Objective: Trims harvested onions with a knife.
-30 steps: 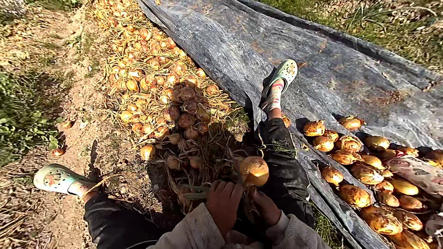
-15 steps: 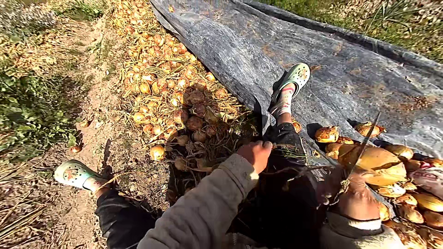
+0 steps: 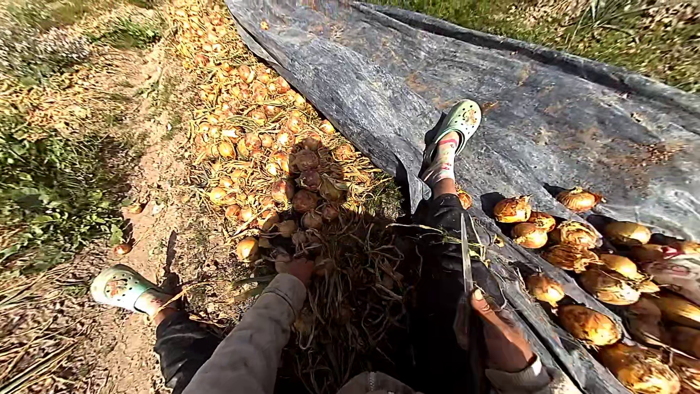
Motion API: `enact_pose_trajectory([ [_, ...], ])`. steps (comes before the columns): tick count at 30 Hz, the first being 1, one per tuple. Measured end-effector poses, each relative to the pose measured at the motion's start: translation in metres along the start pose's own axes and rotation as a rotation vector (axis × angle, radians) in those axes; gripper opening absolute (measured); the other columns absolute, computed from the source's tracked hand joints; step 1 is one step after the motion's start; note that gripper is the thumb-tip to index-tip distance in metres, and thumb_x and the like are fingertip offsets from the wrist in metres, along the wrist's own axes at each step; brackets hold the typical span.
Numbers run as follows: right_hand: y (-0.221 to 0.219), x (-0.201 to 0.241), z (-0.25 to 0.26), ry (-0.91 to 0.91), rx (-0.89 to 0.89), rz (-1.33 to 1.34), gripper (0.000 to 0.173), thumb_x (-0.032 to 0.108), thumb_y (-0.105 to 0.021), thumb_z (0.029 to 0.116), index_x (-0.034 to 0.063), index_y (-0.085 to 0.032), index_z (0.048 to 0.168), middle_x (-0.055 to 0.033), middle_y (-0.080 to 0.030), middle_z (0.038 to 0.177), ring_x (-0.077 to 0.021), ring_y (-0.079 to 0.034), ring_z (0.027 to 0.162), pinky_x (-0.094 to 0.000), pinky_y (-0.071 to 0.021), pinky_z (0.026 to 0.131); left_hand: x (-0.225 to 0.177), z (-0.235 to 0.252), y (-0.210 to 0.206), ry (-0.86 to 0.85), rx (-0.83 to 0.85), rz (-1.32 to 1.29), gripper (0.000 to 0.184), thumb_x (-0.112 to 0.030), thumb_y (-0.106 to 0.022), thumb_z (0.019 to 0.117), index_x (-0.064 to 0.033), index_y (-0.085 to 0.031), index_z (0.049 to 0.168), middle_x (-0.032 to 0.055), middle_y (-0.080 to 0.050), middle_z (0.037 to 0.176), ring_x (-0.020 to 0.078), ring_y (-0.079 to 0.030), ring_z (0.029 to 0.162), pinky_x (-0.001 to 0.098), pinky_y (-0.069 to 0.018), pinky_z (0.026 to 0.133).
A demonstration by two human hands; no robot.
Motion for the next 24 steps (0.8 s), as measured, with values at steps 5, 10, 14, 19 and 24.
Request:
enact_pose_trajectory([
  [5, -0.044, -0.028, -0.018, -0.188, 0.277, -0.25, 0.026, 0.029, -0.046, 0.1015, 0.0059, -0.051, 0.111, 0.007, -0.049, 0.058, -0.006, -0.05, 0.044, -0.023, -0.0486, 0.046, 0.009, -0.058, 0.018, 0.042, -0.288, -0.373, 0.037, -0.018, -0.051, 0.1069, 0.0029, -0.062, 0.135, 0.0279, -0.059, 0.138, 0.0457, -0.049, 0.137, 0.0571, -0.0381, 0.115],
  [10, -0.066, -0.038, -0.017, -0.223, 0.345, -0.332, 0.077, 0.046, -0.08, 0.0691, 0.0028, -0.047, 0.124, 0.0052, -0.057, 0.072, -0.0068, -0.055, 0.05, -0.0256, -0.0516, 0.049, -0.024, -0.135, 0.034, -0.384, -1.224, -0.758, 0.023, -0.008, -0.063, 0.0885, 0.0097, -0.075, 0.096, 0.0244, -0.075, 0.099, 0.0429, -0.07, 0.102, 0.0585, -0.0493, 0.101],
  [14, -0.074, -0.04, -0.015, -0.044, 0.304, -0.11, 0.094, 0.059, -0.09, 0.058, 0.0028, -0.051, 0.123, 0.0058, -0.065, 0.082, -0.0032, -0.062, 0.062, -0.0234, -0.0559, 0.058, -0.116, -0.159, 0.023, -0.746, -1.187, -0.566, 0.033, -0.004, -0.057, 0.0893, 0.0079, -0.071, 0.116, 0.022, -0.075, 0.1, 0.0336, -0.075, 0.09, 0.0456, -0.062, 0.082],
  [19, -0.043, -0.056, -0.016, -0.021, 0.024, 0.164, 0.037, 0.019, -0.077, 0.0784, 0.004, -0.058, 0.107, 0.0016, -0.072, 0.077, -0.0079, -0.07, 0.069, -0.0273, -0.0614, 0.066, -0.172, -0.156, -0.006, -0.853, -0.624, -0.5, 0.022, 0.001, -0.066, 0.0895, 0.0077, -0.072, 0.11, 0.0258, -0.074, 0.102, 0.041, -0.075, 0.094, 0.0541, -0.0609, 0.083],
  [24, -0.029, -0.013, -0.011, 0.321, -0.047, 0.05, 0.035, 0.014, -0.076, 0.0811, 0.0026, -0.057, 0.109, 0.0088, -0.071, 0.084, -0.0001, -0.069, 0.077, -0.0208, -0.0603, 0.074, -0.199, -0.145, 0.027, -0.969, -0.484, -0.514, 0.022, -0.001, -0.061, 0.0946, 0.009, -0.069, 0.112, 0.0281, -0.071, 0.11, 0.0431, -0.071, 0.104, 0.0561, -0.0572, 0.09],
])
Point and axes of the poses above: each hand's wrist, its own z-axis towards the middle knuckle, its own y-axis out of the back of the hand, x = y × z, the point moved 7 cm from there along z, towards the middle knuckle
